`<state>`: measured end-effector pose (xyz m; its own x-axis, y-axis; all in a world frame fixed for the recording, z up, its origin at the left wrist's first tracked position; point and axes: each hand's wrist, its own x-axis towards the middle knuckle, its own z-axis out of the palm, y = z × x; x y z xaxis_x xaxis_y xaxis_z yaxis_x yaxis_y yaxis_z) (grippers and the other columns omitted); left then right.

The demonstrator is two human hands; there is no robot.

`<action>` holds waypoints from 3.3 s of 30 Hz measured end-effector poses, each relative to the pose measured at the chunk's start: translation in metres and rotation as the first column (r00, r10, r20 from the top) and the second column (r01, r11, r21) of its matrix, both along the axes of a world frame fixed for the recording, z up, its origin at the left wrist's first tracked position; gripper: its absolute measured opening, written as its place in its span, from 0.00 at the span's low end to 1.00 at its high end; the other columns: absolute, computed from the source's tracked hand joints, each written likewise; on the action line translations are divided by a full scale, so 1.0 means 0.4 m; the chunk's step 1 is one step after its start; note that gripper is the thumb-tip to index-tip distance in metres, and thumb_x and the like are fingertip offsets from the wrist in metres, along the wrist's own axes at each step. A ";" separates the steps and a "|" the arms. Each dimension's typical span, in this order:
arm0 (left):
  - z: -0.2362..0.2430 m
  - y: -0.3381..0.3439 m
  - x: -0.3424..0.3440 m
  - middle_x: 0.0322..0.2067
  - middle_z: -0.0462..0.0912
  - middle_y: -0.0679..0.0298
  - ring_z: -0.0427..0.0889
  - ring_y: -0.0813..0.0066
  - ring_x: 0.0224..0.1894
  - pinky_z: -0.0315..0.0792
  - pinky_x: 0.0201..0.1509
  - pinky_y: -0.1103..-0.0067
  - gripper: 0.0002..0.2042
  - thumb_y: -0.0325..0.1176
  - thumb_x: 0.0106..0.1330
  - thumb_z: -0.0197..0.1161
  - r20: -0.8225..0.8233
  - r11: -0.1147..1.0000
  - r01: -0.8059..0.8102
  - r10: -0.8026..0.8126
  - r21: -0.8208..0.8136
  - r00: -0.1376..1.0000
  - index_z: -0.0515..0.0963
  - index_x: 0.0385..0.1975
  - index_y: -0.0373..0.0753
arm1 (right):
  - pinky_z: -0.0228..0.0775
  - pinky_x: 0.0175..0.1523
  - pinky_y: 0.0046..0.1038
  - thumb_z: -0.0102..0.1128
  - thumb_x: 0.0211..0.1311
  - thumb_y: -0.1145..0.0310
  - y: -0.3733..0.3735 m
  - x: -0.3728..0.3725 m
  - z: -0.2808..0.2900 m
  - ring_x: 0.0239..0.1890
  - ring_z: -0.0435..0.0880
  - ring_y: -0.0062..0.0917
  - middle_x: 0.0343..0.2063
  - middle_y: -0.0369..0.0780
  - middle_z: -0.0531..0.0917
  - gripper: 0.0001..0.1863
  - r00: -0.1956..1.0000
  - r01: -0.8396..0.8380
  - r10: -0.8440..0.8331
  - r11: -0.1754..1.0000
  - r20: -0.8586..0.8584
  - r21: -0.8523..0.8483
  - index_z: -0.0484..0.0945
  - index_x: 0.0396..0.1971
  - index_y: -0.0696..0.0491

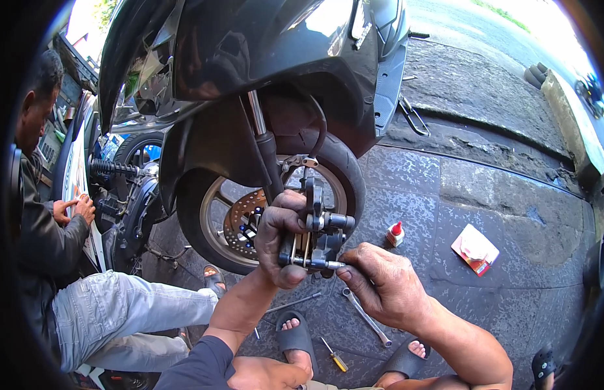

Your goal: Replacing the front brake pads on a motorcycle.

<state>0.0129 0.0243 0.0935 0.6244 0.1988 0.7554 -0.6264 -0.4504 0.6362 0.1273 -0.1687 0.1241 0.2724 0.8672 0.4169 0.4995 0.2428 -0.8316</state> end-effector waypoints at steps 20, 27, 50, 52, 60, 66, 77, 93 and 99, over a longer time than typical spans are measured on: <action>0.033 -0.020 0.002 0.49 0.70 0.56 0.72 0.64 0.52 0.66 0.55 0.64 0.44 0.51 0.46 0.83 0.116 0.984 -0.071 0.052 0.164 0.992 0.58 0.56 0.45 | 0.70 0.32 0.34 0.50 0.74 0.66 0.001 0.001 -0.006 0.23 0.79 0.38 0.19 0.43 0.75 0.11 1.000 -0.018 0.018 0.999 -0.005 0.027 0.75 0.36 0.58; 0.032 -0.012 0.007 0.49 0.72 0.57 0.73 0.62 0.48 0.67 0.53 0.63 0.46 0.50 0.43 0.85 0.121 0.952 -0.053 0.017 0.303 0.992 0.60 0.57 0.45 | 0.61 0.24 0.24 0.49 0.77 0.54 -0.028 0.022 0.006 0.17 0.71 0.18 0.16 0.32 0.74 0.21 0.601 -0.402 -0.011 0.860 -0.799 -0.313 0.75 0.30 0.55; -0.082 -0.049 -0.080 0.49 0.73 0.59 0.74 0.57 0.52 0.72 0.56 0.58 0.39 0.57 0.50 0.77 0.226 0.780 -0.340 0.257 0.526 0.940 0.65 0.57 0.45 | 0.46 0.75 0.40 0.84 0.34 0.61 -0.016 0.039 0.022 0.73 0.58 0.39 0.71 0.51 0.57 0.72 0.599 -0.431 0.136 0.886 -0.789 -0.174 0.39 0.75 0.58; -0.119 -0.071 -0.118 0.54 0.71 0.57 0.71 0.55 0.56 0.71 0.58 0.58 0.47 0.61 0.46 0.77 0.159 0.822 -0.367 0.331 0.436 0.930 0.61 0.63 0.44 | 0.49 0.74 0.42 0.83 0.36 0.61 -0.033 0.023 -0.005 0.73 0.57 0.41 0.70 0.53 0.56 0.71 0.693 -0.395 0.142 0.895 -0.706 -0.208 0.38 0.75 0.59; -0.185 -0.198 -0.194 0.59 0.67 0.53 0.69 0.67 0.59 0.64 0.65 0.68 0.49 0.43 0.53 0.77 -0.475 0.793 -0.345 0.080 -0.502 0.876 0.51 0.69 0.35 | 0.58 0.71 0.47 0.86 0.32 0.60 -0.069 -0.008 -0.115 0.70 0.62 0.46 0.67 0.54 0.59 0.75 0.928 -0.309 0.241 0.924 -0.285 -0.226 0.36 0.76 0.56; -0.146 -0.181 -0.208 0.53 0.76 0.54 0.79 0.65 0.56 0.70 0.63 0.70 0.44 0.31 0.50 0.76 -0.645 0.870 -0.350 0.049 -0.348 0.762 0.59 0.67 0.37 | 0.66 0.65 0.48 0.89 0.28 0.53 -0.080 -0.038 -0.175 0.64 0.67 0.53 0.64 0.58 0.61 0.80 0.955 -0.232 0.260 0.954 0.141 -0.191 0.33 0.76 0.53; -0.168 -0.134 -0.199 0.42 0.78 0.57 0.83 0.68 0.44 0.75 0.51 0.73 0.32 0.28 0.48 0.73 -0.649 0.855 -0.357 0.032 -0.377 0.760 0.64 0.53 0.37 | 0.71 0.60 0.47 0.88 0.25 0.47 -0.035 -0.056 -0.174 0.60 0.72 0.50 0.61 0.57 0.66 0.80 0.948 -0.191 0.226 0.967 0.225 -0.170 0.39 0.75 0.57; -0.106 0.023 -0.306 0.50 0.78 0.62 0.78 0.78 0.51 0.72 0.56 0.81 0.31 0.41 0.61 0.67 -0.566 0.596 -0.317 -0.289 -0.737 0.772 0.67 0.62 0.32 | 0.80 0.45 0.38 0.66 0.57 0.49 0.096 -0.336 -0.712 0.39 0.89 0.37 0.36 0.43 0.88 0.21 0.696 -0.054 0.683 0.355 0.219 -0.933 0.87 0.38 0.52; -0.112 0.031 -0.308 0.43 0.79 0.67 0.78 0.83 0.43 0.73 0.46 0.84 0.23 0.32 0.63 0.59 -0.475 0.491 -0.292 -0.304 -0.821 0.826 0.70 0.59 0.34 | 0.72 0.60 0.42 0.52 0.63 0.66 0.202 -0.412 -0.697 0.54 0.82 0.39 0.50 0.42 0.84 0.17 0.743 -0.127 0.610 0.533 0.275 -0.837 0.84 0.49 0.48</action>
